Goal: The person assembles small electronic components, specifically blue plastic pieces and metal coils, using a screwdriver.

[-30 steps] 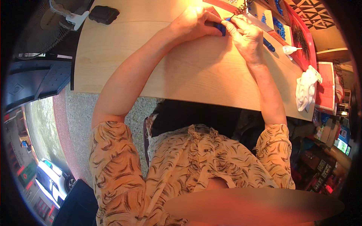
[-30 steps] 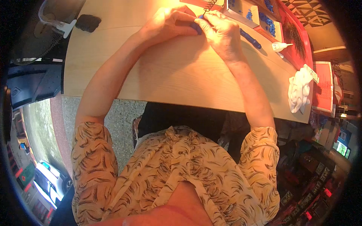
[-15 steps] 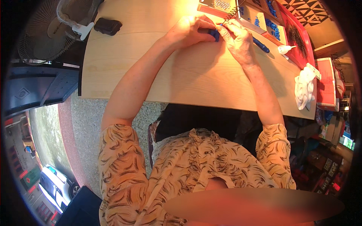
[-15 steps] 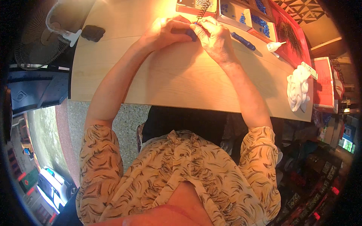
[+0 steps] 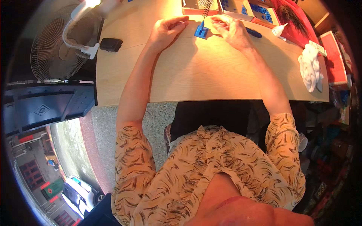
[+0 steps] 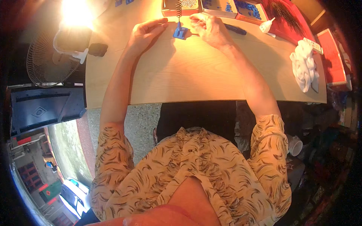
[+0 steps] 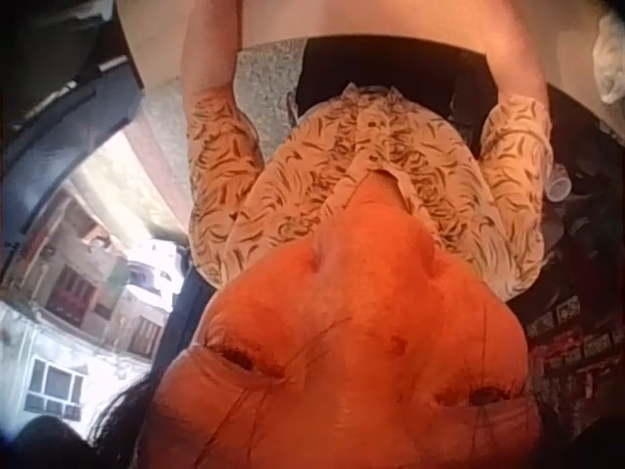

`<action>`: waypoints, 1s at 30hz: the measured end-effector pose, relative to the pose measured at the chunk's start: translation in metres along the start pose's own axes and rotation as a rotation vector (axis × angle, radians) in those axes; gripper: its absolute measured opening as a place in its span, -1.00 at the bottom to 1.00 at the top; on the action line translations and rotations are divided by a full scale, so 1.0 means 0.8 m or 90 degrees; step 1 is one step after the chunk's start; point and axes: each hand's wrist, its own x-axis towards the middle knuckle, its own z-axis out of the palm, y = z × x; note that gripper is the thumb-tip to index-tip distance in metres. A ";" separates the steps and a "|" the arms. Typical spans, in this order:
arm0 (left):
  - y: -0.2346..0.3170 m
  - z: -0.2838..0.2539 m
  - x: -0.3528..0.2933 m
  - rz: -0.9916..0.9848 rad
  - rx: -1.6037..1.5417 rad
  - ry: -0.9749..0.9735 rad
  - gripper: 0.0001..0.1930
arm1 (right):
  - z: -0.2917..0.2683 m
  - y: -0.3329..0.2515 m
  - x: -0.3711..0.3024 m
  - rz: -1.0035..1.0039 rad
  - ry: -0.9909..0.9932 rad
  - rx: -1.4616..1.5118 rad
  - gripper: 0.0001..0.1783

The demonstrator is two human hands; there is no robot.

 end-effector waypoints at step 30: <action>-0.007 -0.007 0.007 0.051 0.078 0.161 -0.80 | -0.013 0.008 0.006 -0.013 -0.193 -0.080 -0.17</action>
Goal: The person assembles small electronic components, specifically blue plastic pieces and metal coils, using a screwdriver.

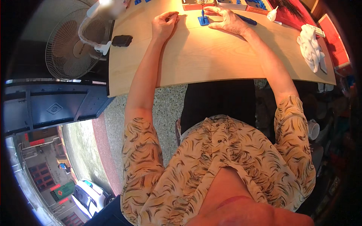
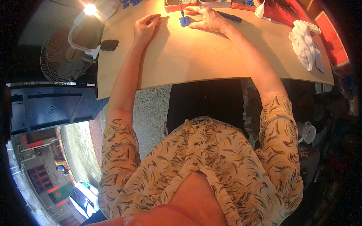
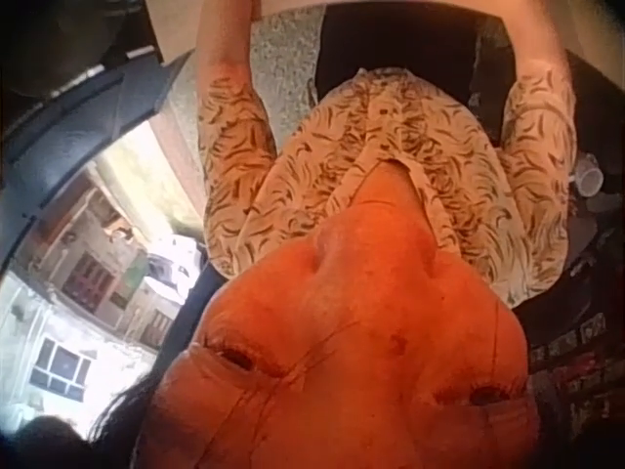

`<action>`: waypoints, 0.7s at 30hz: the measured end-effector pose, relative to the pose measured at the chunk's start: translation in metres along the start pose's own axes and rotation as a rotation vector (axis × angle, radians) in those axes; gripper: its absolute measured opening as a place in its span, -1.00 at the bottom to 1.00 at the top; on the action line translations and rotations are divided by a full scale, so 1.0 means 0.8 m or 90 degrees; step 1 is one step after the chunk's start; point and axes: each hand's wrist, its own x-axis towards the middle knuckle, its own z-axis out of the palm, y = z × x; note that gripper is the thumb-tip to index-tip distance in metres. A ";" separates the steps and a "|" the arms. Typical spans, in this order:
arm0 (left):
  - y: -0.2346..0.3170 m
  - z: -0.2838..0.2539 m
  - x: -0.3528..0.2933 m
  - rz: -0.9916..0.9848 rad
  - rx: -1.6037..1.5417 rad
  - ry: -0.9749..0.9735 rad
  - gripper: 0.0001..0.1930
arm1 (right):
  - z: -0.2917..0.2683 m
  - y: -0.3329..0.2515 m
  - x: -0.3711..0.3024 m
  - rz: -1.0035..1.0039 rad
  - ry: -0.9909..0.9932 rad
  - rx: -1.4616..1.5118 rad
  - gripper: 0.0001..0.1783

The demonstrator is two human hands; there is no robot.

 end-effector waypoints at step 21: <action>0.052 0.054 -0.001 -0.003 0.026 -0.218 -0.65 | 0.002 -0.012 -0.006 -0.038 0.011 0.152 -0.31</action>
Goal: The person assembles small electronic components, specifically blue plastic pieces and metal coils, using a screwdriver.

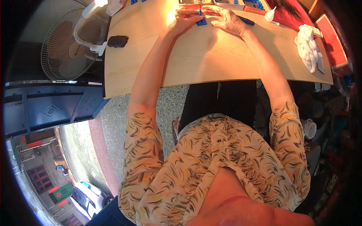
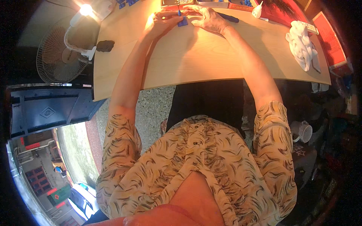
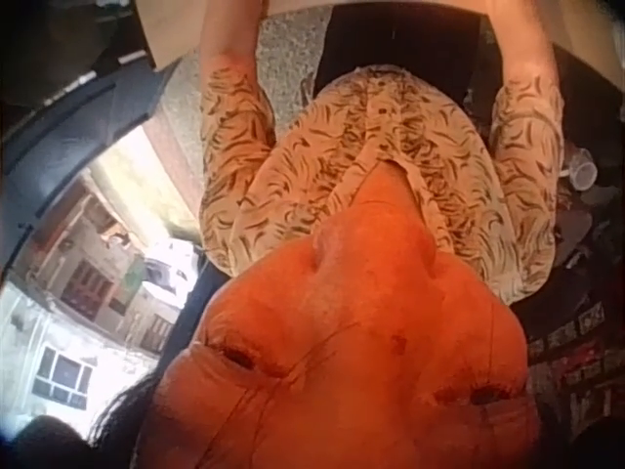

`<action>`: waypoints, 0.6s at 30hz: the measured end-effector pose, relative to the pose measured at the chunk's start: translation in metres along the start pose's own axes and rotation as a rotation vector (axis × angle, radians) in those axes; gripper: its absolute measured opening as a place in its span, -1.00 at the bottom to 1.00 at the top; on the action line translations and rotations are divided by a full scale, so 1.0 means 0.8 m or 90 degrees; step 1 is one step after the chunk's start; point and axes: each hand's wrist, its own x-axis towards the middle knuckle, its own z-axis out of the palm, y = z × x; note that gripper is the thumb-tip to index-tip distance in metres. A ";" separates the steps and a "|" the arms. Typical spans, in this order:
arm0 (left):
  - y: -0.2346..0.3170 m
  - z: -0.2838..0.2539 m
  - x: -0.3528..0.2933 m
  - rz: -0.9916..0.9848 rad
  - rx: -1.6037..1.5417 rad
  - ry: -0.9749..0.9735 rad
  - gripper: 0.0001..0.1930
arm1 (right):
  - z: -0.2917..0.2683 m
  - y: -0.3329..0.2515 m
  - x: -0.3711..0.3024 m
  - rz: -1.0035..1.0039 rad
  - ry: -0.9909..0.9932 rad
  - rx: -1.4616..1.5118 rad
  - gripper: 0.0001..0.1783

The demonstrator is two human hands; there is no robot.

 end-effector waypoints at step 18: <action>0.059 -0.039 -0.029 -0.085 -0.470 0.010 -0.70 | 0.005 0.002 0.007 0.086 0.024 0.091 -0.52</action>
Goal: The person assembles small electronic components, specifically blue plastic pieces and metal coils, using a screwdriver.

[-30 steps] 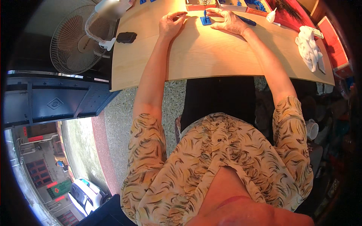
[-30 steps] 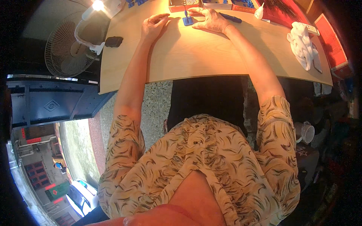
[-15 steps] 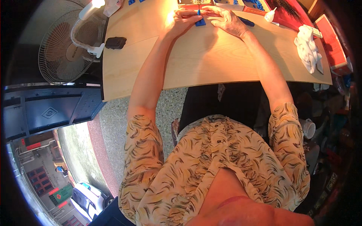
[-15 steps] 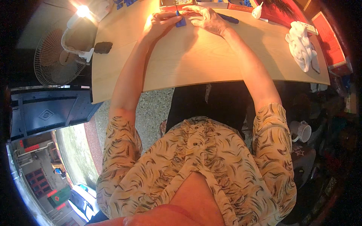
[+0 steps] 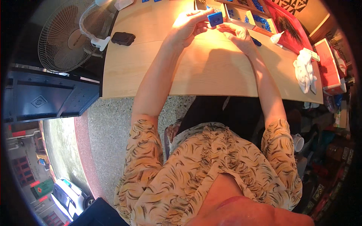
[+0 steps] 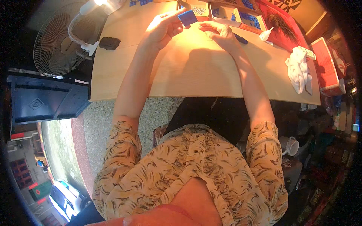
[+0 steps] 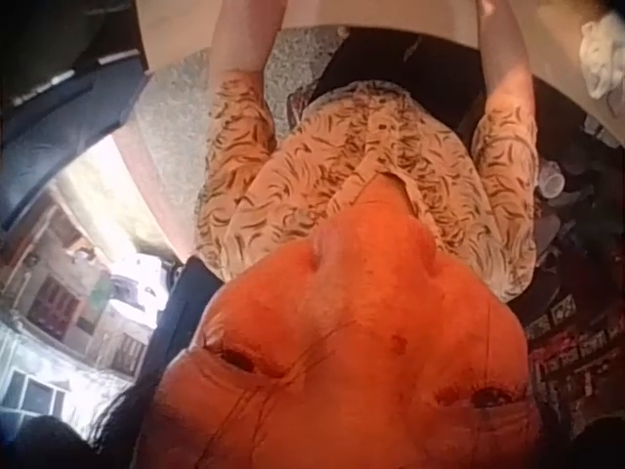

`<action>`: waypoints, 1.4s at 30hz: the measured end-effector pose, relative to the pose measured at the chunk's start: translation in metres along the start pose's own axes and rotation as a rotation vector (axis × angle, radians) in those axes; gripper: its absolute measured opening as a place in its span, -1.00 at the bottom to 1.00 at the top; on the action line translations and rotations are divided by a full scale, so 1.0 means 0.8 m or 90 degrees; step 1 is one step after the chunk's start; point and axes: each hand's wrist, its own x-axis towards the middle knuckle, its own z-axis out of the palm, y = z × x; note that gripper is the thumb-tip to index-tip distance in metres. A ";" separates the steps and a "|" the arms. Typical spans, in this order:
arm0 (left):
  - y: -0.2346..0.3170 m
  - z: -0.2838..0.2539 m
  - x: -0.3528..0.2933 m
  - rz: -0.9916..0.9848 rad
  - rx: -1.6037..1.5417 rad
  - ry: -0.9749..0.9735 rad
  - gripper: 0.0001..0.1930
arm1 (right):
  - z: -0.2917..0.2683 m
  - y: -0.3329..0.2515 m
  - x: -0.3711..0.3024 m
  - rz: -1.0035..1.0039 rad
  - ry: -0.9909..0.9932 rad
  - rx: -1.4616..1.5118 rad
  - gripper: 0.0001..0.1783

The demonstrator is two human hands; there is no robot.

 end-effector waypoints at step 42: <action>-0.005 -0.055 -0.001 -0.009 -0.466 -0.130 -0.63 | 0.006 -0.006 -0.002 0.036 0.025 -0.093 -0.64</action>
